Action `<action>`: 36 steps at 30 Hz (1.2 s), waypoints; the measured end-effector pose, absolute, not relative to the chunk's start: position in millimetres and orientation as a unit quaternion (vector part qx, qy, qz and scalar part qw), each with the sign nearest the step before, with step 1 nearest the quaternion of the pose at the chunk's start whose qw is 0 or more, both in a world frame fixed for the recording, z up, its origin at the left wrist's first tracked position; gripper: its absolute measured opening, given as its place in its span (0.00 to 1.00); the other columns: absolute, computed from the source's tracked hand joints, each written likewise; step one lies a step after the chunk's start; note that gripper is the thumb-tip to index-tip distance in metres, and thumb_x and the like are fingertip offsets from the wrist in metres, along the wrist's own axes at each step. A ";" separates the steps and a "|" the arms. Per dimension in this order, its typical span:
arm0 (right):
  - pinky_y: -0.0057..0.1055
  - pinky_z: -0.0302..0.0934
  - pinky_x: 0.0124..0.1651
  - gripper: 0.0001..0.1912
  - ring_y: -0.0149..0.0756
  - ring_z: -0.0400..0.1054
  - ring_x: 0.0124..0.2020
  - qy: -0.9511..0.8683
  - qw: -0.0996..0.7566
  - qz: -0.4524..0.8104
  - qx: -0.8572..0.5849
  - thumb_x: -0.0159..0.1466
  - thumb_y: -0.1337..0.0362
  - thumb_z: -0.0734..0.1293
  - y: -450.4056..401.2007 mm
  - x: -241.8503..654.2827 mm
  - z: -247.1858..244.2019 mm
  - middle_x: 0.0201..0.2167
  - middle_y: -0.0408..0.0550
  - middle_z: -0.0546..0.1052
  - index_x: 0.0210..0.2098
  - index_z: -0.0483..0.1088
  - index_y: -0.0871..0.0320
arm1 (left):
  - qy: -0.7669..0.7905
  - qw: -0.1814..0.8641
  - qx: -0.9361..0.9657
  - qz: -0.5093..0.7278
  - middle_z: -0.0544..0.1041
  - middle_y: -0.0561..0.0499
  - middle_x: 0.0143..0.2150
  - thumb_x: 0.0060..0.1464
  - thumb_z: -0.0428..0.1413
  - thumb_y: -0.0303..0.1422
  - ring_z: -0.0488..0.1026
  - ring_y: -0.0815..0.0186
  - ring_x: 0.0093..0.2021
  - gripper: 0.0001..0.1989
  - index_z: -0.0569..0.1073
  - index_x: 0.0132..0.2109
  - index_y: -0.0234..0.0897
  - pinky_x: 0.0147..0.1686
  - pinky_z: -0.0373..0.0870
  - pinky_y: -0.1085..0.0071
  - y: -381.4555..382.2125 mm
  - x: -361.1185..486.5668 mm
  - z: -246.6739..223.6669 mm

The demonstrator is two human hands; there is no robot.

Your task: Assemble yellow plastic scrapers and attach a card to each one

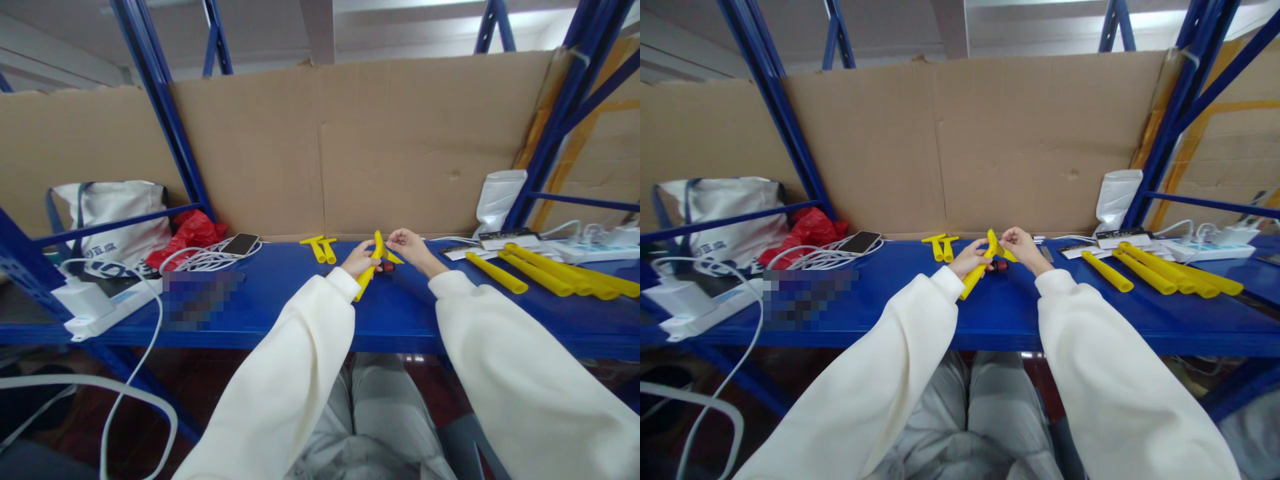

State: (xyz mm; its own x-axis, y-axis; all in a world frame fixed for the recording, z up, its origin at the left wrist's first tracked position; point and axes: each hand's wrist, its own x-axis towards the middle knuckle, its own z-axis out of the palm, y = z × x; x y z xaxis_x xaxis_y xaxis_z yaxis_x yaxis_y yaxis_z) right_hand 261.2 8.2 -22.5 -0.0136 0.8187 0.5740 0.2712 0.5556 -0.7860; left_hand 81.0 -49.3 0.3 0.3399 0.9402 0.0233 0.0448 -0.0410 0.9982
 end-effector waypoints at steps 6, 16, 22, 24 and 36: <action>0.38 0.68 0.44 0.21 0.34 0.69 0.32 -0.661 0.567 0.285 -0.401 0.44 0.52 0.77 -0.6 261.2 -18.6 0.27 0.42 0.73 0.28 0.65 0.55 | 0.394 0.555 0.630 0.375 0.78 0.45 0.44 0.50 0.54 0.16 0.71 0.73 0.23 0.37 0.59 0.67 0.36 0.20 0.65 0.77 -48.4 80.0 -1.6; 0.38 0.67 0.44 0.23 0.34 0.70 0.33 -0.665 0.541 0.329 -0.396 0.44 0.53 0.78 -11.2 257.0 -14.2 0.28 0.42 0.73 0.29 0.65 0.55 | 0.394 0.548 0.641 0.365 0.80 0.43 0.46 0.48 0.56 0.17 0.75 0.70 0.25 0.38 0.61 0.67 0.37 0.22 0.69 0.75 -43.0 80.2 -6.6; 0.36 0.67 0.42 0.23 0.34 0.69 0.33 -0.672 0.541 0.273 -0.425 0.46 0.49 0.76 -9.9 257.8 -16.4 0.30 0.43 0.74 0.30 0.65 0.55 | 0.387 0.555 0.639 0.367 0.80 0.44 0.44 0.48 0.57 0.16 0.76 0.68 0.26 0.38 0.63 0.66 0.39 0.23 0.68 0.76 -45.9 79.6 -5.4; 0.35 0.68 0.41 0.22 0.34 0.69 0.32 -0.668 0.540 0.254 -0.444 0.47 0.49 0.76 -8.6 258.2 -18.0 0.30 0.44 0.74 0.29 0.65 0.55 | 0.387 0.559 0.633 0.371 0.80 0.44 0.43 0.48 0.57 0.16 0.76 0.68 0.27 0.37 0.63 0.65 0.39 0.23 0.68 0.76 -46.5 79.5 -4.8; 0.34 0.65 0.41 0.18 0.40 0.72 0.33 -0.788 0.265 0.207 -0.516 0.52 0.48 0.74 -16.2 267.2 -14.1 0.27 0.47 0.78 0.26 0.76 0.57 | 0.475 0.574 0.462 0.482 0.78 0.46 0.44 0.55 0.51 0.17 0.74 0.72 0.25 0.32 0.60 0.65 0.39 0.21 0.65 0.78 -50.0 79.2 6.8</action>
State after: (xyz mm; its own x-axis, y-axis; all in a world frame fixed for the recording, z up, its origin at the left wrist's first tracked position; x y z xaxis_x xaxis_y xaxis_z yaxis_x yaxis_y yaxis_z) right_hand 267.2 -16.2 -14.1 -0.3272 0.9227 0.2039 0.7025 0.3818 -0.6005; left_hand 79.2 -50.0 6.8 0.0848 0.9913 -0.1002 -0.1148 0.1096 0.9873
